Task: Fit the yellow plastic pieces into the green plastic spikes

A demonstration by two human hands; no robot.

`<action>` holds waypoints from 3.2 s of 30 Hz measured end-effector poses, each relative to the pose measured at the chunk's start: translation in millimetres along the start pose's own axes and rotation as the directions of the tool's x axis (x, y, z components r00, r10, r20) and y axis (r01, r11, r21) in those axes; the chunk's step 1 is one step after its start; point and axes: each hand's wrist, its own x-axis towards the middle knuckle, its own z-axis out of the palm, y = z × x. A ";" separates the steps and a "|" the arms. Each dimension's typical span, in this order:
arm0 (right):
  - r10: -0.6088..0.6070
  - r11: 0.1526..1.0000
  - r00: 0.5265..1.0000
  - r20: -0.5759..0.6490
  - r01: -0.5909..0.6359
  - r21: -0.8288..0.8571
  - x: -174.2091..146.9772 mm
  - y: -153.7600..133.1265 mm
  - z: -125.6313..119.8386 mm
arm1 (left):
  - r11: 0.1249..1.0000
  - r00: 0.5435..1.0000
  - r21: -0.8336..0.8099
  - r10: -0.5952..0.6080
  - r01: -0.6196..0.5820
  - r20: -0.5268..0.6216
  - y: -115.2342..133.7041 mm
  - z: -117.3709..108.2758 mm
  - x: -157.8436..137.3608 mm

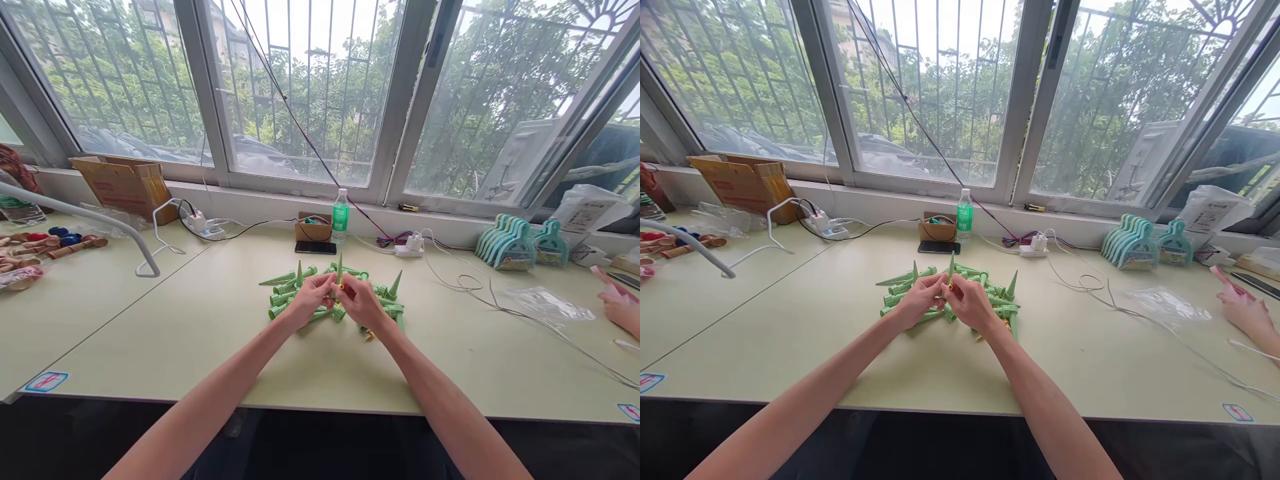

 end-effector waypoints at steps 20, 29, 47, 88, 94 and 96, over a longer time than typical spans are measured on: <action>-0.030 0.999 0.998 0.054 0.032 -0.032 -0.1 -4.9 -4.9 | 1.000 1.000 -0.002 -0.017 0.017 0.022 -0.4 -3.7 -1.0; -0.011 1.000 1.000 0.006 0.011 0.025 0.7 0.3 0.0 | 1.000 1.000 -0.025 -0.010 0.010 0.004 1.3 -0.7 -0.6; 0.034 0.995 0.998 -0.047 -0.030 0.091 0.9 3.0 2.8 | 0.999 1.000 -0.054 0.000 0.000 0.007 -0.4 1.9 -0.6; 0.049 0.998 0.986 -0.162 -0.053 -0.020 8.6 15.7 -20.5 | 0.957 0.984 0.291 0.063 -0.013 -0.165 2.2 9.6 -0.7; 0.076 0.996 0.977 -0.201 -0.084 -0.036 9.8 18.0 -22.2 | 0.886 0.994 0.454 0.113 -0.095 -0.012 -2.3 10.8 -2.0; 0.076 0.996 0.977 -0.199 -0.084 -0.034 9.6 19.1 -21.8 | 0.865 0.992 0.488 0.128 -0.116 0.009 -2.8 11.1 -2.7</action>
